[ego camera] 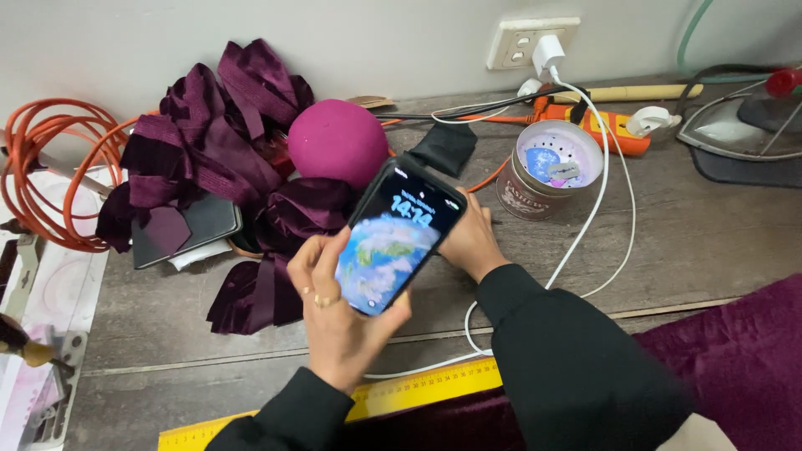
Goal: Measuring, marking, and cutting a large piece of purple velvet fabric on a work table.
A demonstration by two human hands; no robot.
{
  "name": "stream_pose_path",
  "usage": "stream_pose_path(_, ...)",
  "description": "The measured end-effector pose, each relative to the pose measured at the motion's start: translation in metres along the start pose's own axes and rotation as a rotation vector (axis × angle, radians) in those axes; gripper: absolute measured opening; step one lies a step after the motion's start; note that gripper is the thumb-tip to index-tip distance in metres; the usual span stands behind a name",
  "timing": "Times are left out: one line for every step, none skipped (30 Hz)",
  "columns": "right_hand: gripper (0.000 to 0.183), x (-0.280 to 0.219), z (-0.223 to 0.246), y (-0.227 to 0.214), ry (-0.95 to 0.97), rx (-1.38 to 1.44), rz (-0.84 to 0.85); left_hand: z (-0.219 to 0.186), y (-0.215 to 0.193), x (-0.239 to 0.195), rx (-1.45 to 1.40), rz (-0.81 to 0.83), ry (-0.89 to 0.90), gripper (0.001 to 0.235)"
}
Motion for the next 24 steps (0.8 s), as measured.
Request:
stream_pose_path(0.05,0.002,0.003,-0.001,-0.002,0.0,0.0,0.004,0.002,0.002,0.001,-0.001,0.0,0.087)
stream_pose_path(0.036,0.004,0.006,-0.001,-0.024,-0.111,0.066,0.007,0.004,0.005,-0.057,0.007,-0.059,0.088)
stream_pose_path(0.021,0.005,0.009,-0.003,-0.046,-0.222,0.131,0.01,0.006,0.007,-0.115,0.015,-0.117,0.09)
stream_pose_path(0.021,0.005,0.01,-0.006,-0.049,-0.224,0.128,0.013,0.005,0.009,-0.116,0.01,-0.115,0.09)
stream_pose_path(0.022,0.004,0.012,-0.01,-0.061,-0.186,0.141,0.016,0.006,0.011,-0.072,0.095,-0.242,0.092)
stream_pose_path(0.023,0.006,0.015,-0.014,-0.075,-0.148,0.151,0.021,0.007,0.015,-0.029,0.176,-0.366,0.094)
stream_pose_path(0.023,0.006,0.021,-0.02,-0.082,-0.149,0.144,0.025,0.006,0.019,-0.032,0.168,-0.36,0.094)
stream_pose_path(0.02,0.003,0.025,-0.026,-0.077,-0.146,0.134,0.028,0.006,0.021,-0.004,0.218,-0.413,0.093)
stream_pose_path(0.018,0.0,0.03,-0.032,-0.073,-0.142,0.123,0.032,0.005,0.023,0.025,0.267,-0.465,0.092)
stream_pose_path(0.018,-0.002,0.036,-0.044,-0.075,-0.145,0.117,0.034,0.006,0.024,0.02,0.263,-0.461,0.092)
stream_pose_path(0.018,-0.004,0.042,-0.055,-0.084,-0.182,0.113,0.037,0.006,0.024,0.044,0.296,-0.5,0.092)
stream_pose_path(0.019,-0.008,0.048,-0.065,-0.092,-0.218,0.111,0.039,0.007,0.023,0.069,0.331,-0.541,0.092)
stream_pose_path(0.019,-0.012,0.049,-0.077,-0.093,-0.219,0.107,0.041,0.008,0.022,0.067,0.328,-0.539,0.092)
stream_pose_path(0.018,-0.015,0.051,-0.09,-0.114,-0.28,0.09,0.044,0.01,0.021,0.08,0.341,-0.563,0.093)
stream_pose_path(0.018,-0.018,0.053,-0.102,-0.136,-0.34,0.072,0.047,0.012,0.021,0.094,0.353,-0.587,0.093)
stream_pose_path(0.018,-0.024,0.055,-0.12,-0.137,-0.343,0.069,0.047,0.015,0.02,0.091,0.351,-0.586,0.093)
stream_pose_path(0.018,-0.029,0.056,-0.137,-0.114,-0.397,0.071,0.048,0.018,0.02,0.097,0.377,-0.582,0.093)
stream_pose_path(0.018,-0.036,0.057,-0.155,-0.087,-0.452,0.074,0.048,0.021,0.02,0.102,0.405,-0.577,0.092)
stream_pose_path(0.018,-0.046,0.059,-0.175,-0.085,-0.455,0.072,0.046,0.024,0.019,0.098,0.406,-0.576,0.092)
stream_pose_path(0.018,-0.058,0.059,-0.196,-0.032,-0.499,0.096,0.043,0.028,0.017,0.124,0.45,-0.538,0.091)
stream_pose_path(0.018,-0.069,0.06,-0.217,0.021,-0.541,0.119,0.04,0.032,0.016,0.15,0.494,-0.5,0.09)
stream_pose_path(0.018,-0.082,0.053,-0.232,0.028,-0.55,0.113,0.046,0.038,0.013,0.138,0.496,-0.495,0.09)
stream_pose_path(0.02,-0.095,0.046,-0.248,0.108,-0.574,0.128,0.052,0.045,0.009,0.194,0.524,-0.466,0.093)
stream_pose_path(0.023,-0.108,0.039,-0.265,0.191,-0.601,0.137,0.057,0.054,0.006,0.244,0.551,-0.434,0.096)
Point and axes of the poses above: each hand's wrist, its own x-axis towards the middle knuckle, its own y-axis out of the palm, z = x × y, the point moved 1 cm from there along x, towards the middle knuckle, and after that the axes turned 13 degrees about -z, right-handed, at the moved point
